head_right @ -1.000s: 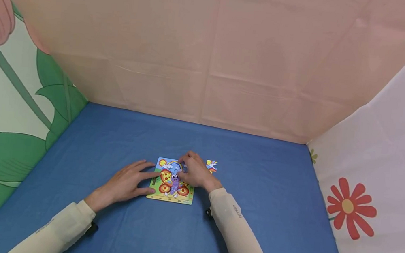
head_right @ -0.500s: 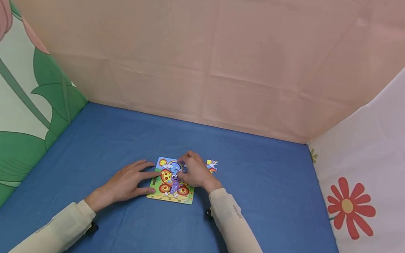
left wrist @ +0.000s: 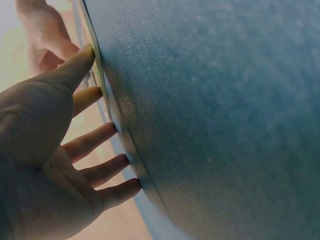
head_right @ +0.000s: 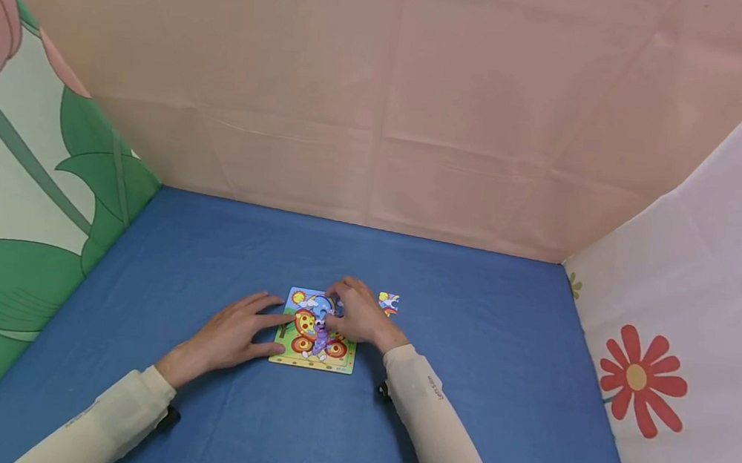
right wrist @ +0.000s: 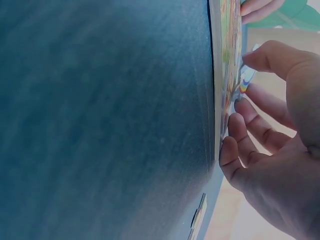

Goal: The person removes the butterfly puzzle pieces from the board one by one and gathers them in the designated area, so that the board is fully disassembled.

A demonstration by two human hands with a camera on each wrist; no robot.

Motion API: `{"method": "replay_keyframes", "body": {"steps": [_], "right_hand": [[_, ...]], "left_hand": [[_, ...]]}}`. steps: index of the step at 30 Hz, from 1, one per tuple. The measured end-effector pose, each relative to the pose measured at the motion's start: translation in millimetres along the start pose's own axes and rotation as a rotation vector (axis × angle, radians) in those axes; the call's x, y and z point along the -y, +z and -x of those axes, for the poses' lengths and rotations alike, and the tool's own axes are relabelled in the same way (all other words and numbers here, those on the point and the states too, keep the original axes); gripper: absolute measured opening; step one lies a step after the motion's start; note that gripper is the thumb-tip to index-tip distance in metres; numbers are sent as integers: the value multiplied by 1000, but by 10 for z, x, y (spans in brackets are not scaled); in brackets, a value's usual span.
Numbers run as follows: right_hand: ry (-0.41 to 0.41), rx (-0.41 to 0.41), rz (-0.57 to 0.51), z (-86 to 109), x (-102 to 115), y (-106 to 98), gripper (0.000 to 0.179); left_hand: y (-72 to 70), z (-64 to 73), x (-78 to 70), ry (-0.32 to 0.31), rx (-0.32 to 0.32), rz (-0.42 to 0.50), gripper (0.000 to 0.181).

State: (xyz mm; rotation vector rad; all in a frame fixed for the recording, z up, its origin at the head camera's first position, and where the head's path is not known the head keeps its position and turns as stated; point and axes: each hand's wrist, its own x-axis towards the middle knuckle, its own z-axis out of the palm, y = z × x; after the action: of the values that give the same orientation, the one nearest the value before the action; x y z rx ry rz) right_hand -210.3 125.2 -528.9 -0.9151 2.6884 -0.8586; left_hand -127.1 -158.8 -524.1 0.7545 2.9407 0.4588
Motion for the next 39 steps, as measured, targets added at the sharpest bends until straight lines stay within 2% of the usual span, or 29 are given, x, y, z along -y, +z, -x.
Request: {"method": "replay_keyframes", "body": {"steps": [11,20,32,39], "right_hand": [[-20,-14,-37,11,-14,-6,36],[-50,-30,-27,44,-1,-60,37],[-54,-95,-31,184,3,-160,36],[-66,-128,-40,310,-84,-234,38]], "left_hand": [[-10,1,-9,5,-8,9,56],[-23,5,-20,1,2,19,56],[-24,6,-7,-1,7,26,56],[-36,14,-29,0,1,20,56]]}}
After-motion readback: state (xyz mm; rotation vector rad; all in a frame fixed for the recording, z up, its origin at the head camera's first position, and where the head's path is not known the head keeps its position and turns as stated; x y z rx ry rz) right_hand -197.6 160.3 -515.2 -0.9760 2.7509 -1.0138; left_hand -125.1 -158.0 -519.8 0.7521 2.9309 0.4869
